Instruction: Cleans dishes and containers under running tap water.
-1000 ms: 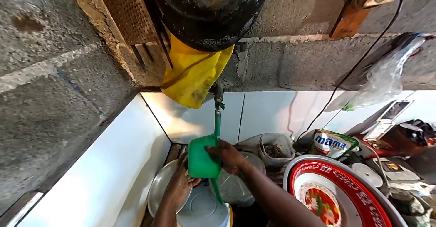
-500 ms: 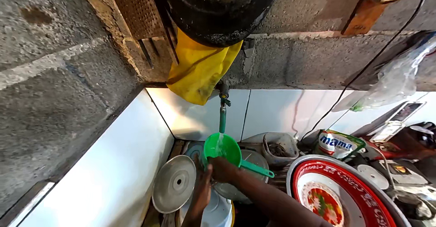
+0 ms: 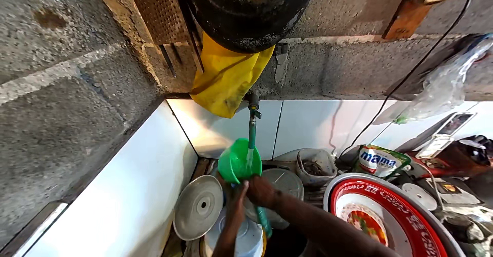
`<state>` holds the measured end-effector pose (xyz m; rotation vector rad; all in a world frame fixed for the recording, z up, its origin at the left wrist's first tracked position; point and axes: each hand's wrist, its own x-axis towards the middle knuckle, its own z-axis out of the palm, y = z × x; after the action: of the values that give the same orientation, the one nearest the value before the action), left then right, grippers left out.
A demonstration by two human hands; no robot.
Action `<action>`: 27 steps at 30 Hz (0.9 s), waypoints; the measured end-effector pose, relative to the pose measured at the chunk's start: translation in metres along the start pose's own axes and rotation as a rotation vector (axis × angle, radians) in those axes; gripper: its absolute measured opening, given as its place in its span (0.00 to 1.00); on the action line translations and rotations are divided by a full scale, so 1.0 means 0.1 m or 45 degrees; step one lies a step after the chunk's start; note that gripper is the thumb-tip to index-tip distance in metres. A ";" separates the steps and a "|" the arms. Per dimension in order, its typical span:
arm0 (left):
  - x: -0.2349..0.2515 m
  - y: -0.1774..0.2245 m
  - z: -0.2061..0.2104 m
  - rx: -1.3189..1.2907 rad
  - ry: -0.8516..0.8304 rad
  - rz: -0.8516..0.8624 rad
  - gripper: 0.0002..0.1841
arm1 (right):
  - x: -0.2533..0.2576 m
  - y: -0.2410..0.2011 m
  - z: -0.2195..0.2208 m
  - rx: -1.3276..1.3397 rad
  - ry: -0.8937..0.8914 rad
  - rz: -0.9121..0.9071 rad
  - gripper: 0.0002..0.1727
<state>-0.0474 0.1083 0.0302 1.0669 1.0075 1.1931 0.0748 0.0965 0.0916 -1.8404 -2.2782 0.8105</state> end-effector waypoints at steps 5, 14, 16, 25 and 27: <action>0.06 -0.02 -0.07 0.121 0.072 -0.003 0.46 | 0.05 0.26 0.26 0.273 -0.043 -0.304 0.30; 0.12 0.36 -0.37 -0.131 -0.205 -0.451 0.40 | 0.07 0.49 0.04 -0.385 0.118 -0.460 0.19; 0.08 0.19 -0.47 -0.385 -0.228 -0.410 0.34 | -0.03 0.36 0.17 -0.277 0.003 -0.346 0.18; -0.20 -0.06 -0.28 -0.297 -0.028 -0.301 0.41 | -0.11 0.00 0.12 0.056 -0.245 -0.024 0.22; -0.17 -0.07 -0.28 -0.259 -0.016 -0.285 0.39 | -0.11 0.03 0.14 0.106 -0.244 -0.036 0.23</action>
<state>-0.0753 0.0939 0.0180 0.7802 0.9466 1.0787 0.0743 0.0819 0.0811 -1.7603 -2.3338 1.1041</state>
